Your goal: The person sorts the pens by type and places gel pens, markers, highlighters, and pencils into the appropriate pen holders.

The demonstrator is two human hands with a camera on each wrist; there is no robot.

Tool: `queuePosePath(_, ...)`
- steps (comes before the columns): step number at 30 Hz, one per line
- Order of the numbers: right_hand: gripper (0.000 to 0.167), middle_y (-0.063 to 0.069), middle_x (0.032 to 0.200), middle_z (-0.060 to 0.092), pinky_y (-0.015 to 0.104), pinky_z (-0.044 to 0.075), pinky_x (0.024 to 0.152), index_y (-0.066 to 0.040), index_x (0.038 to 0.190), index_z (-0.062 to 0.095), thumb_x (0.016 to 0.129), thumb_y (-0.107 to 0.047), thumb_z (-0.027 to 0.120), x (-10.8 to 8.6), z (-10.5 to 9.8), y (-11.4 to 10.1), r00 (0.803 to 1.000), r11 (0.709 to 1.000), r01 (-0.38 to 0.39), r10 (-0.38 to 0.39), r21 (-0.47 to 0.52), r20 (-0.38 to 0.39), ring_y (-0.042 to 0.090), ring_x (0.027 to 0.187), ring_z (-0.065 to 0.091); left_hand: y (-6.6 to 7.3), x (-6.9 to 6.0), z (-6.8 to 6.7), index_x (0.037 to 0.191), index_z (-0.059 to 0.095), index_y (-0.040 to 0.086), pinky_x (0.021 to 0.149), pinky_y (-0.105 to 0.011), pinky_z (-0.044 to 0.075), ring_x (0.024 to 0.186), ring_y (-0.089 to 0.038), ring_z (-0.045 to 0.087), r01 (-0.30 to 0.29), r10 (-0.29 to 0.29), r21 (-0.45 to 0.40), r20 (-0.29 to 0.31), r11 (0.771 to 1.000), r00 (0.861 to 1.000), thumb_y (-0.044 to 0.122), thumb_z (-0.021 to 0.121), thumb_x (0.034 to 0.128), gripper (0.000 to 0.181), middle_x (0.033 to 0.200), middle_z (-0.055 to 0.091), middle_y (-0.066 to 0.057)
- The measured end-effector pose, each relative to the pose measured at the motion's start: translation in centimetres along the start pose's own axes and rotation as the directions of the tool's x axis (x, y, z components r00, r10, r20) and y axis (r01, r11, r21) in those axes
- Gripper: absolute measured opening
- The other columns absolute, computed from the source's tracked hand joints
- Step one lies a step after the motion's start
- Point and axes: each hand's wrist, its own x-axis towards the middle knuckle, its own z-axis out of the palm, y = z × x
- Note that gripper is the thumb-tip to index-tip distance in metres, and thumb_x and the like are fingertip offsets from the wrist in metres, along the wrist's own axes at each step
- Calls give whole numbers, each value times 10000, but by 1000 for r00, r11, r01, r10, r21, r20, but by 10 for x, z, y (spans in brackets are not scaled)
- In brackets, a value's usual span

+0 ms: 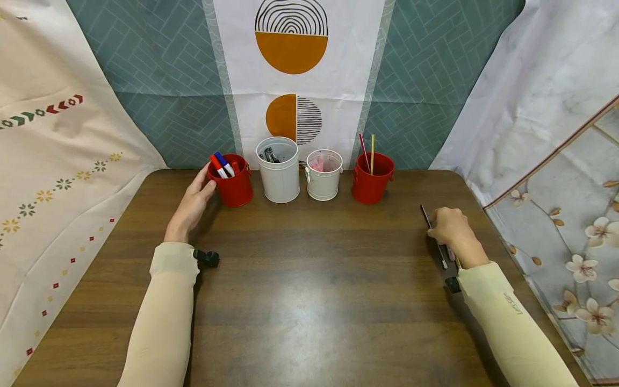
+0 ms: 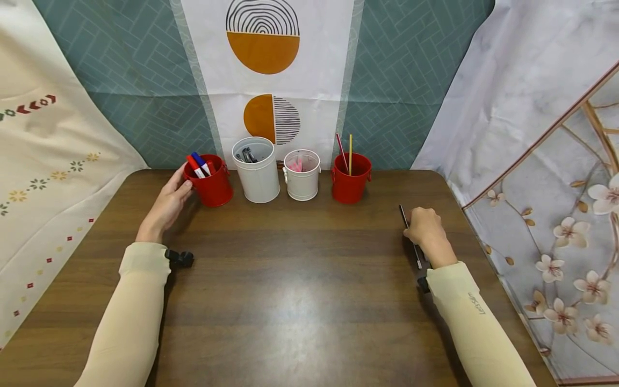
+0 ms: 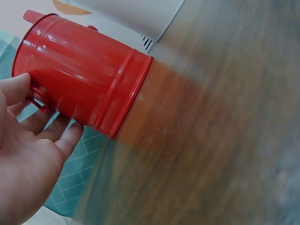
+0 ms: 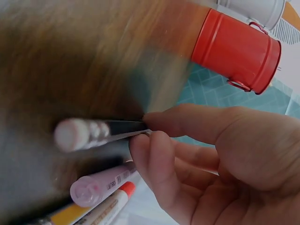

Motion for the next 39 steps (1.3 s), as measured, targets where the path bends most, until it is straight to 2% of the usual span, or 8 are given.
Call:
queuePosePath(4, 381, 48, 661, 719, 690, 510, 973, 100, 1214, 674, 905, -103, 765, 1, 2, -2, 1000, 999, -15, 15, 28, 20, 164, 556, 712, -4, 1, -1, 1727, 129, 244, 1328, -502, 115, 1654, -246, 74, -8, 8, 5, 1, 1000, 1000, 130, 389, 1150, 643, 1798, 79, 13)
queuePosePath(8, 353, 99, 725, 743, 711, 469, 1015, 82, 1173, 692, 896, -114, 789, 3, 1, -3, 1000, 999, -10, 9, 51, 24, 156, 557, 723, 0, 0, 1, 1727, 133, 235, 1328, -509, 114, 1655, -250, 66, -14, 14, 4, 3, 1000, 1000, 135, 401, 1147, 646, 1799, 81, 6)
queuePosePath(14, 287, 193, 986, 783, 722, 469, 1002, 49, 1124, 722, 922, -149, 768, 3, -9, -13, 1000, 994, 24, -24, 103, 5, 163, 612, 747, -1, 1, -1, 1727, 136, 248, 1328, -506, 118, 1655, -251, 66, -1, 1, 9, -10, 1000, 1000, 134, 399, 1146, 647, 1799, 77, 11)
queuePosePath(16, 275, 174, 991, 781, 677, 515, 957, 38, 1126, 723, 931, -154, 748, 2, -14, -17, 999, 992, 33, -32, 126, -12, 169, 627, 748, -4, 1, -2, 1726, 139, 259, 1329, -505, 122, 1654, -247, 71, -1, 1, 14, -14, 1000, 1000, 138, 399, 1147, 646, 1798, 81, 17)
queuePosePath(19, 269, 137, 921, 783, 519, 608, 817, 31, 1139, 719, 933, -143, 724, 0, -21, -23, 998, 982, 41, -33, 182, -47, 210, 659, 757, -8, 2, -3, 1725, 147, 274, 1328, -506, 122, 1654, -249, 75, -11, 11, 21, -17, 1000, 1000, 161, 406, 1149, 642, 1797, 88, 20)
queuePosePath(23, 266, 149, 911, 783, 330, 610, 588, 23, 1159, 710, 938, -123, 704, 0, -27, -31, 992, 962, 78, -49, 263, -114, 269, 699, 782, -10, 2, -4, 1723, 169, 271, 1328, -515, 118, 1653, -264, 78, -33, 34, 25, -27, 999, 999, 189, 428, 1148, 635, 1796, 103, 6)
queuePosePath(32, 245, 139, 912, 777, 237, 591, 564, -37, 1157, 714, 921, -97, 697, 3, -36, -52, 950, 917, 221, -125, 332, -286, 216, 625, 768, -7, 1, -4, 1722, 173, 276, 1330, -523, 105, 1654, -271, 63, -29, 31, 43, -43, 999, 999, 188, 442, 1142, 645, 1796, 104, 16)
queuePosePath(39, 215, 139, 942, 781, 204, 576, 557, -68, 1156, 720, 943, -95, 713, 6, -40, -60, 902, 888, 296, -138, 352, -409, 186, 582, 742, 0, -2, -2, 1720, 169, 308, 1327, -546, 115, 1651, -302, 68, -2, 8, 83, -73, 997, 997, 195, 483, 1129, 679, 1796, 99, 23)
